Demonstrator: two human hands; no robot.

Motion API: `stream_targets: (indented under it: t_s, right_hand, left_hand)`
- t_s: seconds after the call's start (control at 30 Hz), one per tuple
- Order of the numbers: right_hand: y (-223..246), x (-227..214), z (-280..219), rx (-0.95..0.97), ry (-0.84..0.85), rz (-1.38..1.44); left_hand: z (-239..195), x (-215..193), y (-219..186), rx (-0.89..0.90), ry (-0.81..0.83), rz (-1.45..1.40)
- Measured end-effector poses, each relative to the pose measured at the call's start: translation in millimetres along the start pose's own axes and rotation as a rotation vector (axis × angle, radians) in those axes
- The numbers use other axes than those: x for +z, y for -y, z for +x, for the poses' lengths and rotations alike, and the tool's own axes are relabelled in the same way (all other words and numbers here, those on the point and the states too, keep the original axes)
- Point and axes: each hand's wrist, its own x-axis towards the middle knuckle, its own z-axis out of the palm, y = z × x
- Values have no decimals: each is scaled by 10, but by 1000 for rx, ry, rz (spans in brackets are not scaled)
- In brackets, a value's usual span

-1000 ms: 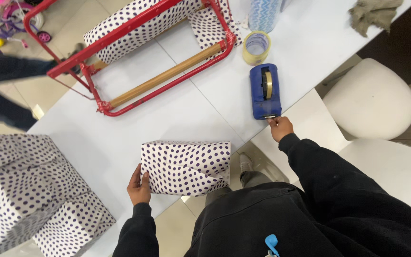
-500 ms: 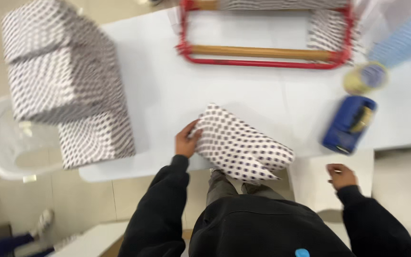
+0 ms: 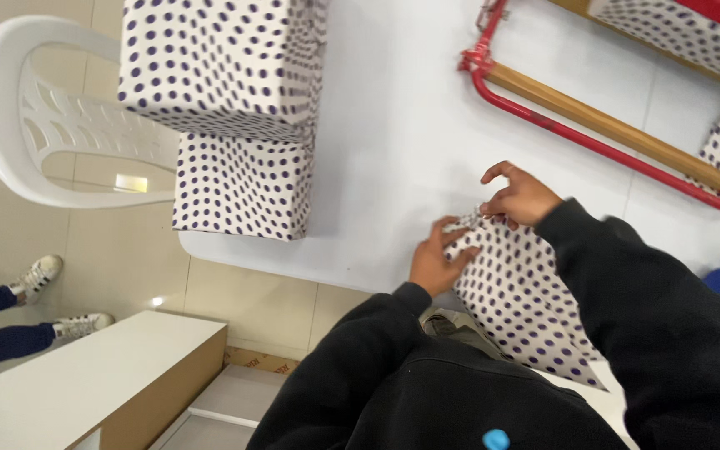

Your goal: The person prepares a sheet of dotted wrapping paper from a roll dispenser, places a white box onto it, and wraps the box by hand using adhesive tape from a dispenser.

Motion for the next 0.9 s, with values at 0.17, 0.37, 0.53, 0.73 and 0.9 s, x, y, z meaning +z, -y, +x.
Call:
stream_targets:
  t_s: [0.17, 0.37, 0.53, 0.73, 0.9]
  right_hand:
    - [161, 192, 473, 339, 114, -282]
    - [-240, 186, 883, 496, 219, -453]
    - [-47, 342, 950, 571, 314, -638]
    - [54, 313, 1056, 611, 402, -797]
    - [344, 229, 1046, 625, 300, -467]
  left_hand:
    - [102, 161, 388, 56, -50, -70]
    - [126, 116, 351, 132, -68, -131]
    - [143, 188, 458, 159, -101, -93]
    - [157, 186, 459, 177, -36, -105]
    - [111, 67, 292, 171, -50, -101]
